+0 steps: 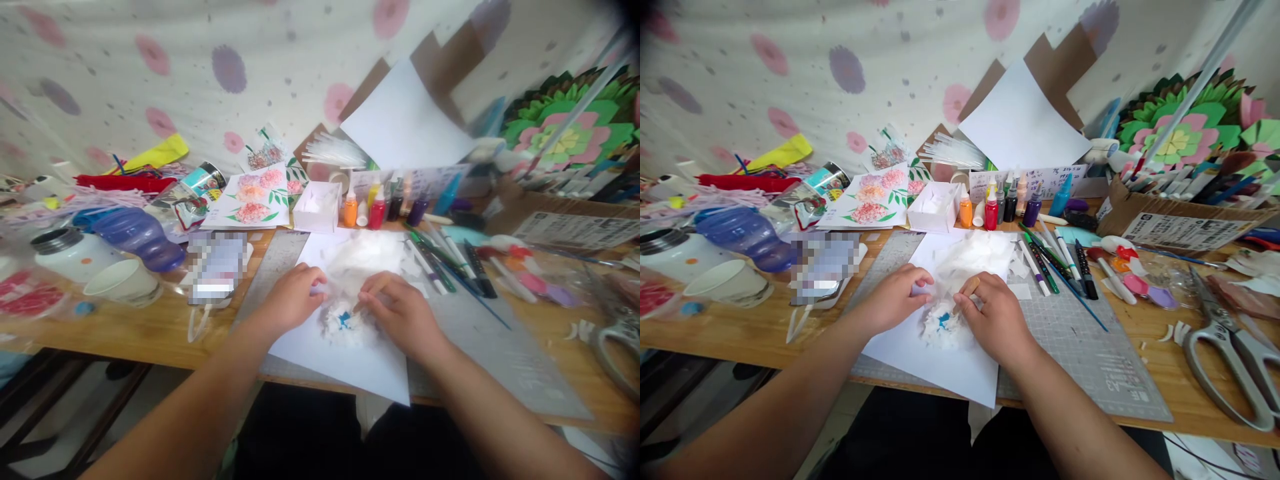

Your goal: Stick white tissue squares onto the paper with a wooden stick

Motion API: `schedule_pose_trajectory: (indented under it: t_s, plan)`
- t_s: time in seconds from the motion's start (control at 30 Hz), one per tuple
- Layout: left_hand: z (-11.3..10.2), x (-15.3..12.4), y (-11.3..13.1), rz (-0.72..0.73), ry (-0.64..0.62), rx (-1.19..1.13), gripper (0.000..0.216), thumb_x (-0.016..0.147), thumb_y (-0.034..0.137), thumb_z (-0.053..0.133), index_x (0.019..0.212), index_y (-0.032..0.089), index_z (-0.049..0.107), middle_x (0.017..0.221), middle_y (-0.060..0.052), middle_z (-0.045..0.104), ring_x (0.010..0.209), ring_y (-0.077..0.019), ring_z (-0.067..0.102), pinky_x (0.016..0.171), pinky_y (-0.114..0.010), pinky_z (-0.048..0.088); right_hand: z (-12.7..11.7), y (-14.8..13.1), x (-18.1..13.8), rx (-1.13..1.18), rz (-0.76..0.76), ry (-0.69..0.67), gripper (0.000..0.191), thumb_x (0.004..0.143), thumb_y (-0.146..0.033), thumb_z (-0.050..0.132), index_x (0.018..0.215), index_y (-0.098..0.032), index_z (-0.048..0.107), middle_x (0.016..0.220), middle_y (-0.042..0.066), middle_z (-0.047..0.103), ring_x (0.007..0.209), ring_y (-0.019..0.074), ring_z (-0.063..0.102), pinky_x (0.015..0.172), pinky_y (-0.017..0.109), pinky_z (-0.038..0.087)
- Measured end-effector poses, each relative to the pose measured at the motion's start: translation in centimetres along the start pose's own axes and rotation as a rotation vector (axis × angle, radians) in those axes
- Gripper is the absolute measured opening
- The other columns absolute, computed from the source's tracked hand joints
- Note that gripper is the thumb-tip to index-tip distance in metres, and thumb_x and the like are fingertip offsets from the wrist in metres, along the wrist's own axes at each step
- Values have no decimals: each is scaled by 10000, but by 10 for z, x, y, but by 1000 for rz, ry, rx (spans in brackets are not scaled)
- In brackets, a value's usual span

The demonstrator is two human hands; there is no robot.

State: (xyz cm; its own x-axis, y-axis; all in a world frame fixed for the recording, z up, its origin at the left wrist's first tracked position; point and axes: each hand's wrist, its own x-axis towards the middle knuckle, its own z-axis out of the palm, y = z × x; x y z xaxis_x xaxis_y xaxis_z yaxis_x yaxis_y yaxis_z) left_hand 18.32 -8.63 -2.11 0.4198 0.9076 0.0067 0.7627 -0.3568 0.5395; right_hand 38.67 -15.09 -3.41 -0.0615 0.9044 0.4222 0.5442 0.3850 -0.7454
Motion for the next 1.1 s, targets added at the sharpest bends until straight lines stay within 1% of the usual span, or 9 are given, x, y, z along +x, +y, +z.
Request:
schedule_pose_trajectory:
  t_s: [0.07, 0.13, 0.33, 0.43, 0.53, 0.63, 0.8, 0.93, 1.1]
  plan:
    - [1, 3, 1, 25, -16, 12, 35, 766, 191, 596, 755, 218, 615, 881, 10, 579, 780, -145, 578, 710, -272, 411, 0, -1, 1, 0, -1, 2, 200, 861, -217, 564, 662, -213, 577, 801, 19, 647, 804, 172, 590, 763, 326, 440]
    - [1, 4, 2, 35, -15, 22, 103, 770, 160, 563, 679, 203, 581, 813, 8, 574, 764, -150, 560, 694, -278, 393, 0, -1, 1, 8, -1, 2, 199, 860, -213, 566, 662, -214, 578, 803, 18, 647, 807, 170, 589, 766, 326, 440]
    - [-2, 1, -1, -30, 45, -9, 89, 836, 199, 471, 760, 207, 516, 692, 25, 582, 670, -149, 541, 603, -274, 367, 1, -1, 1, 12, 7, -11, 201, 860, -210, 562, 660, -209, 570, 801, 20, 645, 805, 174, 584, 764, 336, 445]
    - [-4, 0, -4, -23, 39, -41, 123, 855, 222, 454, 923, 216, 556, 754, 20, 610, 714, -148, 571, 646, -274, 413, 0, -1, 1, 10, 6, -12, 197, 861, -212, 559, 664, -212, 563, 803, 18, 648, 806, 173, 587, 764, 338, 444]
    - [-6, 1, -6, 23, -18, -40, 218, 817, 262, 548, 1027, 244, 604, 854, 9, 617, 759, -154, 584, 690, -282, 437, 0, -2, 1, 11, 8, -8, 203, 862, -216, 557, 659, -217, 570, 799, 19, 653, 810, 177, 595, 767, 341, 445]
    - [-5, 2, -5, 68, -42, -21, 207, 743, 302, 657, 944, 253, 647, 936, -3, 590, 824, -175, 588, 737, -301, 448, -1, -3, 2, 27, 11, 20, 205, 858, -219, 559, 654, -219, 571, 792, 21, 658, 785, 174, 607, 750, 334, 453]
    - [5, 2, 4, 115, 26, -25, 211, 733, 264, 658, 938, 240, 613, 1035, -17, 529, 907, -178, 565, 776, -306, 467, -4, -6, 2, 71, 31, 76, 196, 842, -226, 578, 647, -217, 570, 762, 17, 660, 727, 164, 617, 698, 311, 460]
    - [11, 2, 14, 182, 40, -32, 220, 684, 163, 660, 888, 229, 609, 997, -14, 531, 975, -188, 543, 864, -319, 452, -4, -7, 3, 104, 29, 84, 190, 841, -235, 583, 653, -214, 576, 757, 12, 655, 727, 159, 618, 700, 302, 460]
    - [15, 6, 12, 195, 99, -35, 134, 723, 88, 581, 769, 211, 610, 929, -16, 546, 925, -183, 550, 802, -311, 458, -4, -7, 2, 130, 34, 83, 185, 840, -242, 587, 657, -212, 579, 762, 14, 653, 733, 160, 617, 707, 308, 464]
